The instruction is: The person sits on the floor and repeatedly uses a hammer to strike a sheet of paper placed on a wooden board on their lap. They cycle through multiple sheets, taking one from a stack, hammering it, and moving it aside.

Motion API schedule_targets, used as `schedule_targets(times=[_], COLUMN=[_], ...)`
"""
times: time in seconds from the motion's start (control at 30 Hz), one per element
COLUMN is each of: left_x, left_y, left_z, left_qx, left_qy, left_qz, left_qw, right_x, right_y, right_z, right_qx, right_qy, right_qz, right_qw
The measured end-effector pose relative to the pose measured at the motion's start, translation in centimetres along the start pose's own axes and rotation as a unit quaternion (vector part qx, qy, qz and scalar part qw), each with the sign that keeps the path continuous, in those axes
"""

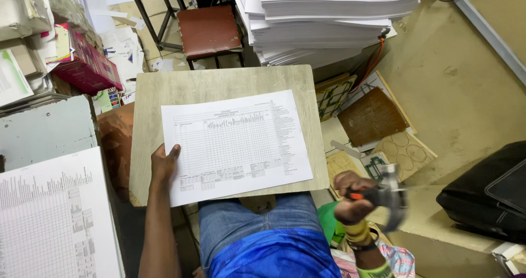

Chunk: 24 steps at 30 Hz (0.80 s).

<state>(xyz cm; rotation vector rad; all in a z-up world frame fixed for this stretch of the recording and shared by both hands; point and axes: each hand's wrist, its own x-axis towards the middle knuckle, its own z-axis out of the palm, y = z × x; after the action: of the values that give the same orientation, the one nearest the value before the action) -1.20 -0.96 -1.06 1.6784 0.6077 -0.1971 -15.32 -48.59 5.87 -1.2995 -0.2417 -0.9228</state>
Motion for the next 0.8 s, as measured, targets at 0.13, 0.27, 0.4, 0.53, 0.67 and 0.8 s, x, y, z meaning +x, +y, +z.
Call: schedule_targets(times=[0.13, 0.27, 0.4, 0.53, 0.67, 0.8], left_x=[-0.3, -0.2, -0.8, 0.5, -1.5, -0.7], left_y=[-1.6, -1.4, -1.4, -0.7, -0.2, 0.0], left_z=[-0.2, 0.4, 0.1, 1.1, 0.6, 1.2], left_qx=[0.033, 0.036, 0.031, 0.034, 0.023, 0.045], left_qy=[0.025, 0.042, 0.038, 0.048, 0.038, 0.055], left_qz=[0.040, 0.054, 0.052, 0.078, 0.056, 0.062], left_qw=[0.998, 0.997, 0.997, 0.995, 0.997, 0.996], right_x=[-3.9, -1.7, -6.5, -2.9, 1.3, -4.6], right_y=[0.8, -1.5, 3.4, 2.7, -4.6, 4.2], right_z=[-0.4, 0.2, -4.5, -3.1, 1.1, -3.1], right_qx=[-0.175, -0.149, -0.152, -0.156, -0.104, -0.164], right_qy=[-0.120, -0.116, -0.122, -0.072, -0.049, -0.077], right_qz=[0.386, 0.269, 0.353, 0.466, 0.219, 0.181], right_qw=[0.898, 0.944, 0.915, 0.868, 0.969, 0.967])
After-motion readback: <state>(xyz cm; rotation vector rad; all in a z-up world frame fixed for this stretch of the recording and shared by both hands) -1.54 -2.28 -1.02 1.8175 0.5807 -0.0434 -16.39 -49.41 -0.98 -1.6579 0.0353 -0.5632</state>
